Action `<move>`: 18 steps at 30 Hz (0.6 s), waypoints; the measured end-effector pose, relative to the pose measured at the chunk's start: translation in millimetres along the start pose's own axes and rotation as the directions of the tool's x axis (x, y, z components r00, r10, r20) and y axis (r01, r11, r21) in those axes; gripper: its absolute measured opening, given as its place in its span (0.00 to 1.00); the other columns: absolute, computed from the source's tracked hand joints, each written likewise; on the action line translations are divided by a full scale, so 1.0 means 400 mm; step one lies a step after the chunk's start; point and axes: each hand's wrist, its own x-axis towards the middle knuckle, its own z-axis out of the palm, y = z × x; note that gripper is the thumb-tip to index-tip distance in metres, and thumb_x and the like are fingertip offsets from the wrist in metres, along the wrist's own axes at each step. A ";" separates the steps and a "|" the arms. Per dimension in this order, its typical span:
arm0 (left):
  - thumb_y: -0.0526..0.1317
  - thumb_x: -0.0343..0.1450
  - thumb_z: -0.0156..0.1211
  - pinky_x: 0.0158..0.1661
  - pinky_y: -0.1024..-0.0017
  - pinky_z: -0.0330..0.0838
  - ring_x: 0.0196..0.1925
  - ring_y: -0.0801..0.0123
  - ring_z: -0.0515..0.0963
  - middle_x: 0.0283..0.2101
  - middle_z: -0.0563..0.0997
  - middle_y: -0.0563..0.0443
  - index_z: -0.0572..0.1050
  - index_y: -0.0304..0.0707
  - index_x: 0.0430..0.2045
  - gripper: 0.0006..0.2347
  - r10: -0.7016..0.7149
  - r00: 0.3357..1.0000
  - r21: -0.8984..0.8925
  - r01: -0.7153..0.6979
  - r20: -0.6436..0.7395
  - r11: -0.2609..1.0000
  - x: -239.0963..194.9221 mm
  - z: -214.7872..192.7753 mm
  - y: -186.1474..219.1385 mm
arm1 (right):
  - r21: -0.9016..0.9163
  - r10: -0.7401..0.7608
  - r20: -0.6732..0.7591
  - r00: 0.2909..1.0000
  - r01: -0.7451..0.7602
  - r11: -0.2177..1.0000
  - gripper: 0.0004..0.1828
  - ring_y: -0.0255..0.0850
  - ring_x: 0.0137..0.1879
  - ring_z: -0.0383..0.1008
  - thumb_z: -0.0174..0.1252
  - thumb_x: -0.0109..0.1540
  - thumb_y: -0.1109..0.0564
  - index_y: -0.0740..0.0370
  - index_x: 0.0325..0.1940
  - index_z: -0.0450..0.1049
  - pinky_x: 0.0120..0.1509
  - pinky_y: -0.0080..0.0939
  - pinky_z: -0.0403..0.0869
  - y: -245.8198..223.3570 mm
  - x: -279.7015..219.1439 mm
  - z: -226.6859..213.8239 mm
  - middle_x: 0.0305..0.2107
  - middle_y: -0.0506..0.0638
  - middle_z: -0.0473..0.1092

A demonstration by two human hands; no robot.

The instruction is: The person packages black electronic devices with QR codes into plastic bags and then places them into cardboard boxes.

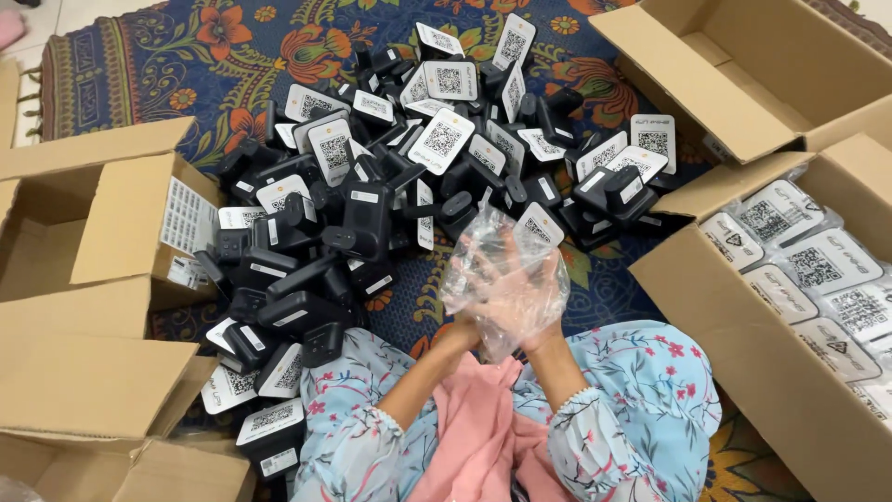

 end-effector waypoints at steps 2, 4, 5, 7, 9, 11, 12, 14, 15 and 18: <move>0.48 0.73 0.53 0.40 0.73 0.78 0.44 0.71 0.83 0.47 0.85 0.54 0.76 0.40 0.53 0.18 0.084 0.994 -0.071 -0.089 -0.076 0.994 -0.085 -0.070 0.154 | -0.096 0.001 -0.031 1.000 -0.004 0.995 0.47 0.67 0.81 0.44 0.50 0.61 0.21 0.30 0.81 0.49 0.73 0.87 0.45 0.000 -0.022 -0.009 0.79 0.61 0.43; 0.52 0.73 0.50 0.42 0.74 0.79 0.45 0.74 0.84 0.46 0.84 0.56 0.74 0.43 0.53 0.19 0.160 0.974 -0.135 -0.182 -0.157 0.974 -0.127 -0.128 0.279 | -0.190 0.000 -0.064 0.998 -0.012 0.982 0.48 0.68 0.81 0.43 0.47 0.61 0.19 0.29 0.82 0.47 0.74 0.86 0.45 -0.006 -0.036 -0.038 0.79 0.61 0.42; 0.56 0.76 0.46 0.40 0.75 0.78 0.42 0.73 0.84 0.44 0.85 0.55 0.76 0.41 0.52 0.21 0.156 0.975 -0.108 -0.174 -0.158 0.979 -0.127 -0.152 0.328 | -0.103 0.049 -0.082 0.995 -0.057 0.993 0.49 0.69 0.81 0.42 0.47 0.60 0.18 0.28 0.82 0.46 0.74 0.86 0.46 -0.011 -0.039 -0.063 0.79 0.60 0.42; 0.59 0.78 0.43 0.38 0.75 0.77 0.39 0.72 0.83 0.42 0.85 0.53 0.78 0.38 0.51 0.25 0.146 0.976 -0.080 -0.160 -0.160 0.984 -0.148 -0.163 0.403 | -0.010 0.100 -0.097 0.990 -0.102 0.995 0.50 0.70 0.82 0.42 0.47 0.59 0.18 0.26 0.82 0.44 0.74 0.86 0.47 -0.001 -0.041 -0.073 0.79 0.59 0.41; 0.58 0.77 0.48 0.33 0.66 0.77 0.32 0.61 0.85 0.35 0.85 0.45 0.79 0.34 0.46 0.23 0.189 0.963 0.210 -0.148 -0.192 0.966 -0.184 -0.137 0.465 | -0.222 0.099 -0.295 0.950 -0.169 0.960 0.55 0.68 0.79 0.45 0.50 0.55 0.16 0.29 0.80 0.41 0.69 0.90 0.51 0.025 -0.032 -0.041 0.77 0.56 0.43; 0.54 0.77 0.49 0.33 0.60 0.77 0.33 0.54 0.86 0.33 0.84 0.42 0.78 0.36 0.44 0.19 0.278 0.906 0.423 -0.127 -0.319 0.897 -0.190 -0.093 0.466 | -0.304 0.113 -0.260 0.959 -0.192 0.933 0.58 0.67 0.79 0.45 0.53 0.53 0.16 0.29 0.81 0.39 0.71 0.86 0.52 0.025 -0.032 -0.041 0.77 0.55 0.44; 0.50 0.77 0.51 0.34 0.53 0.77 0.34 0.47 0.86 0.31 0.84 0.39 0.77 0.38 0.42 0.14 0.388 0.825 0.612 -0.067 -0.410 0.788 -0.191 -0.070 0.470 | -0.386 0.127 -0.225 0.966 -0.208 0.899 0.61 0.66 0.78 0.45 0.56 0.51 0.17 0.29 0.81 0.37 0.73 0.82 0.53 0.022 -0.030 -0.040 0.77 0.55 0.44; 0.45 0.77 0.49 0.34 0.50 0.75 0.35 0.43 0.84 0.33 0.84 0.39 0.75 0.40 0.42 0.11 0.513 0.721 0.699 -0.057 -0.465 0.713 -0.185 -0.084 0.450 | -0.383 0.174 -0.184 0.967 -0.234 0.894 0.65 0.65 0.79 0.46 0.59 0.49 0.17 0.28 0.82 0.36 0.77 0.77 0.52 0.001 -0.050 -0.059 0.78 0.57 0.44; 0.40 0.77 0.46 0.35 0.47 0.74 0.37 0.40 0.83 0.34 0.84 0.38 0.74 0.41 0.42 0.08 0.632 0.601 0.776 -0.029 -0.490 0.630 -0.181 -0.090 0.441 | -0.381 0.218 -0.143 0.966 -0.257 0.888 0.68 0.64 0.80 0.47 0.62 0.48 0.17 0.27 0.84 0.34 0.80 0.73 0.51 -0.010 -0.060 -0.069 0.79 0.60 0.44; 0.33 0.72 0.47 0.34 0.45 0.74 0.37 0.38 0.82 0.38 0.84 0.39 0.71 0.40 0.43 0.08 0.738 0.539 0.861 -0.046 -0.406 0.507 -0.183 -0.138 0.412 | -0.458 0.225 -0.194 0.955 -0.291 0.840 0.70 0.69 0.78 0.49 0.63 0.45 0.18 0.27 0.81 0.32 0.76 0.79 0.53 -0.027 -0.074 0.028 0.77 0.62 0.43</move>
